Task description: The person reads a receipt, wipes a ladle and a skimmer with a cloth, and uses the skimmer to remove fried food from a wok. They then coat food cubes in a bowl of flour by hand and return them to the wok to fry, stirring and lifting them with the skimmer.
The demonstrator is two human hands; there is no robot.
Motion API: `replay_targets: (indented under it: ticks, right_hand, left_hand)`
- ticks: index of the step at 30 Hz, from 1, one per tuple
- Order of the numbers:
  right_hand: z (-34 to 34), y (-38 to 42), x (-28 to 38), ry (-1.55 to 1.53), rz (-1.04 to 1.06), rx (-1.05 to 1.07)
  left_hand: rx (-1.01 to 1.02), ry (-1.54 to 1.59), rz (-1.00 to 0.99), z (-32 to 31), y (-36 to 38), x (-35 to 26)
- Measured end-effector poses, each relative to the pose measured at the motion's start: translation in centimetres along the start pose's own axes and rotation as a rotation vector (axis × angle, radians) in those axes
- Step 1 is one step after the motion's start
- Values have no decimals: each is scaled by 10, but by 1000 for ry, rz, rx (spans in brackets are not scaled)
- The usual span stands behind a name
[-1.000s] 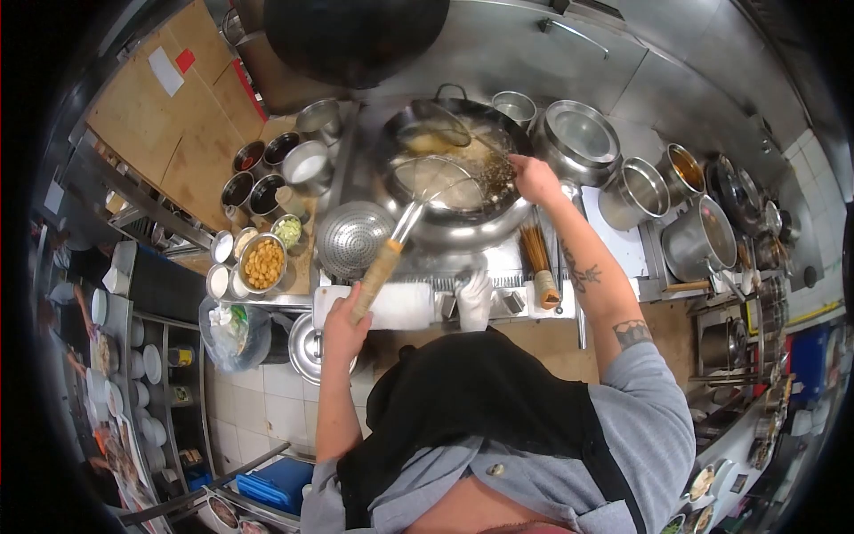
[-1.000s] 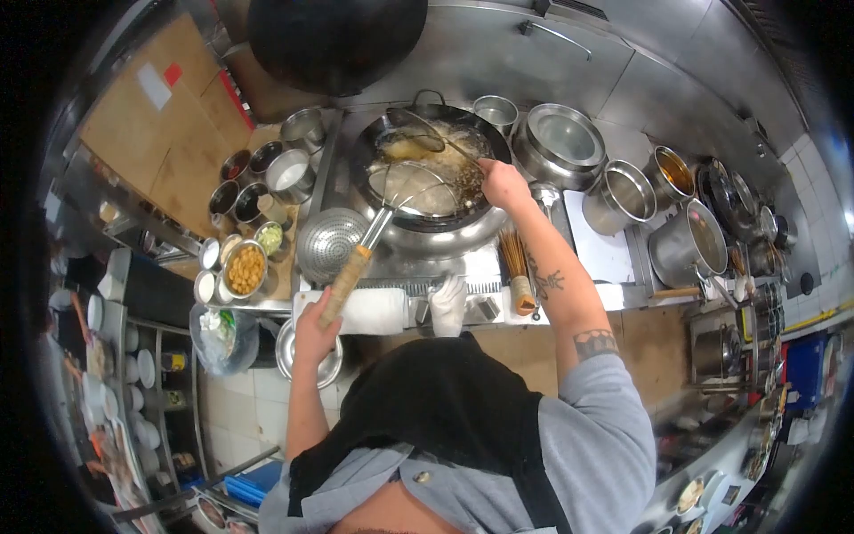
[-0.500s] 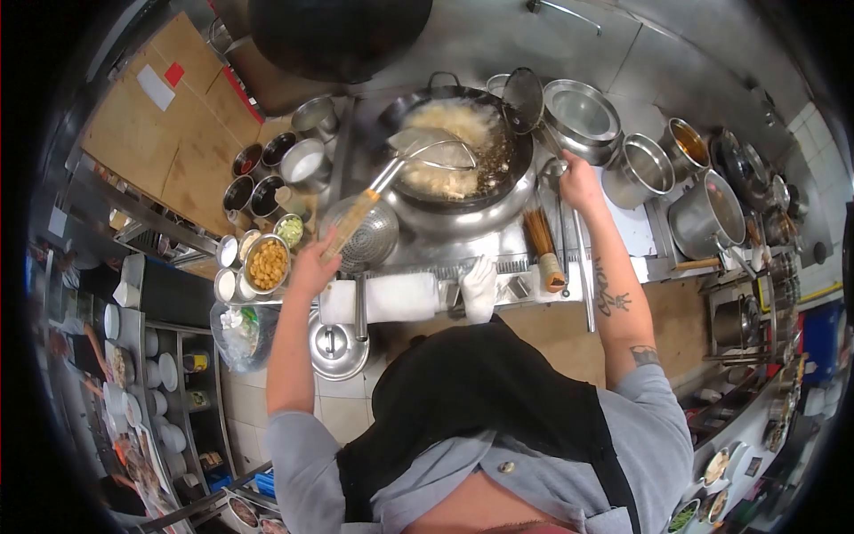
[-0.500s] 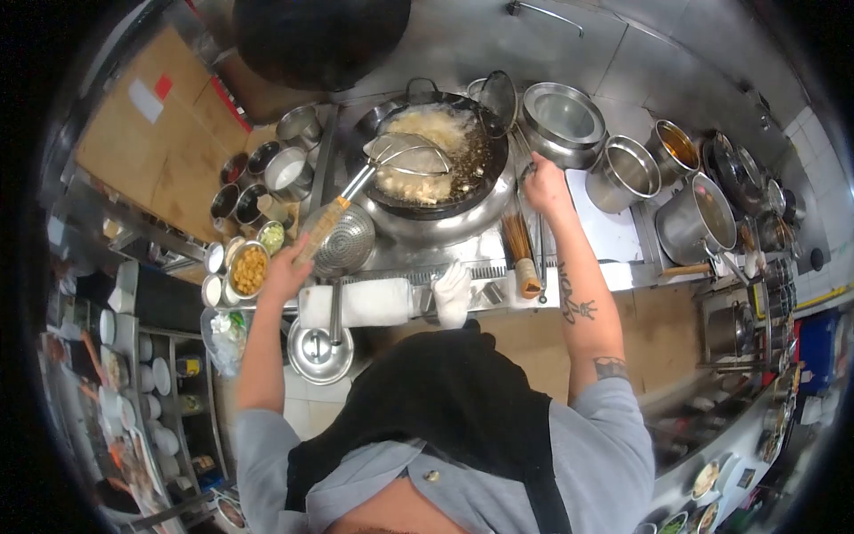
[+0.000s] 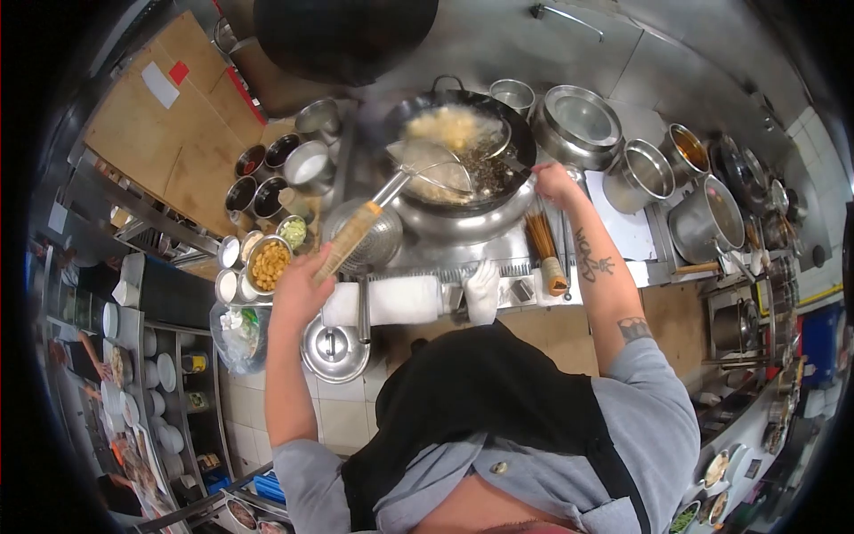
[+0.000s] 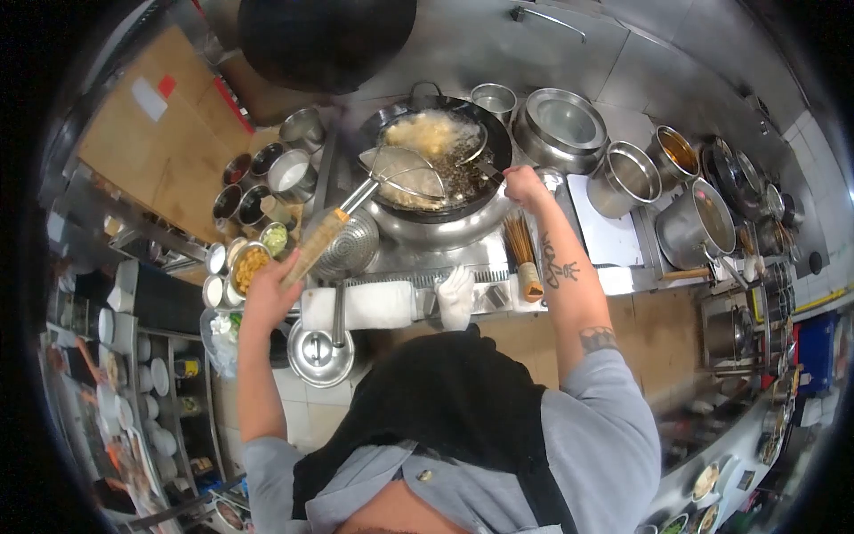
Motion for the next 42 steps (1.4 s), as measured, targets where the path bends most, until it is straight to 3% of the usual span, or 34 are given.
replay_targets:
  ticks: [3, 7, 9, 12, 16, 22, 29, 34, 38, 42]
  right_hand:
    - [-26, -16, -6, -207, -49, 83]
    - [-55, -25, -9, -474, -71, 146]
    - [-63, -17, -4, -599, -102, 166]
    - [-73, -22, -7, -654, -83, 267]
    - [-53, -10, -9, -608, -76, 224]
    - [4, 5, -5, -300, 53, 32]
    - [24, 4, 26, 522, 439, -328]
    - [7, 9, 40, 631, 402, -389]
    - [8, 38, 72, 719, 338, -421]
    - [14, 45, 99, 706, 565, -407]
  left_hand:
    - [-101, -53, -105, -10, 7, 4]
    - [-3, 11, 26, -7, 13, -13]
    - [-43, 6, -12, -13, 15, -11]
    - [-50, 56, -10, -20, 18, -10]
    - [-92, 164, -11, -32, 20, 3]
    - [-156, 191, -63, -63, 12, 27]
    - [-115, 299, -37, -129, -29, 68]
    - [-51, 340, -11, -127, -44, 31]
    - [-77, 256, -5, -134, -39, 42]
    - [-10, 229, 12, -105, -26, 51]
Point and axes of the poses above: each hand's wrist, its own y-axis away from the middle knuckle, its own z-axis out of the back of the hand, x = y × z, the point moved 6 cm from there along -y, towards the middle knuckle, and after that the axes turned 2 degrees about x, right-handed, at the moved point
